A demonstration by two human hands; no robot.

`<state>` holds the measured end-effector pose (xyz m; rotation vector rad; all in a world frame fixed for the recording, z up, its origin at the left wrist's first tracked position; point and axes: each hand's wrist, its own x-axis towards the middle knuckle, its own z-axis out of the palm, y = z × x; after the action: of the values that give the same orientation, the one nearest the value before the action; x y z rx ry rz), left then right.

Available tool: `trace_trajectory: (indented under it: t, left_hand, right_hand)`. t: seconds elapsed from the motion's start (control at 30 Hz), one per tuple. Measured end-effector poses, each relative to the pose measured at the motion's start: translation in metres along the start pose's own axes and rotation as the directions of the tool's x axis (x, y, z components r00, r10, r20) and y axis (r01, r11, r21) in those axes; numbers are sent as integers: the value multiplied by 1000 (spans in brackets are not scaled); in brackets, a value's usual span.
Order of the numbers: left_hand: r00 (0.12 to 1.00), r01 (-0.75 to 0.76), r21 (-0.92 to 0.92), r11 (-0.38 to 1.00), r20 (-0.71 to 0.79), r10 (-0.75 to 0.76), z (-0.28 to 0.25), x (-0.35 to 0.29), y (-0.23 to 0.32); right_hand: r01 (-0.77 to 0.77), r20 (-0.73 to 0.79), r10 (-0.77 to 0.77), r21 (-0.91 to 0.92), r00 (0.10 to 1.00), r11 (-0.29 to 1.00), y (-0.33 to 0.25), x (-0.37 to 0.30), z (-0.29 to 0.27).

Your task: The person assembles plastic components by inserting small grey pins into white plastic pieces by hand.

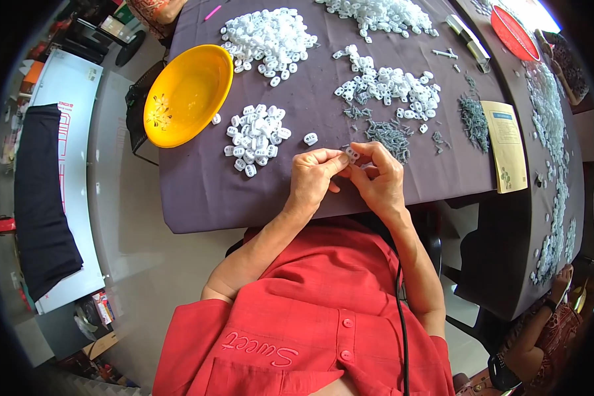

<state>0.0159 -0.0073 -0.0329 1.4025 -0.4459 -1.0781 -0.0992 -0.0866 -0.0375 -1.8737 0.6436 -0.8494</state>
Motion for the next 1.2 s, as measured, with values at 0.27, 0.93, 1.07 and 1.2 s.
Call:
trace_trajectory:
  t: [0.27,0.93,1.07,1.2]
  left_hand:
    - [999,2,56,998,45,-4,-3,0,-2]
    - [993,-118,145,982,26,115,-2,4,-10]
    - [997,-58,137,989,49,51,-6,4,-7]
    - [993,-3,67,998,120,-5,-8,4,-5]
  right_hand:
    - [-21,38,19,51,999,998,7,-1,-3]
    - [1,79,-1,-9,997,1000,-1,0,-1]
    - [12,76,0,-150,997,989,3,3,-3]
    - [57,107,-43,-129,993,990,4,3,-4]
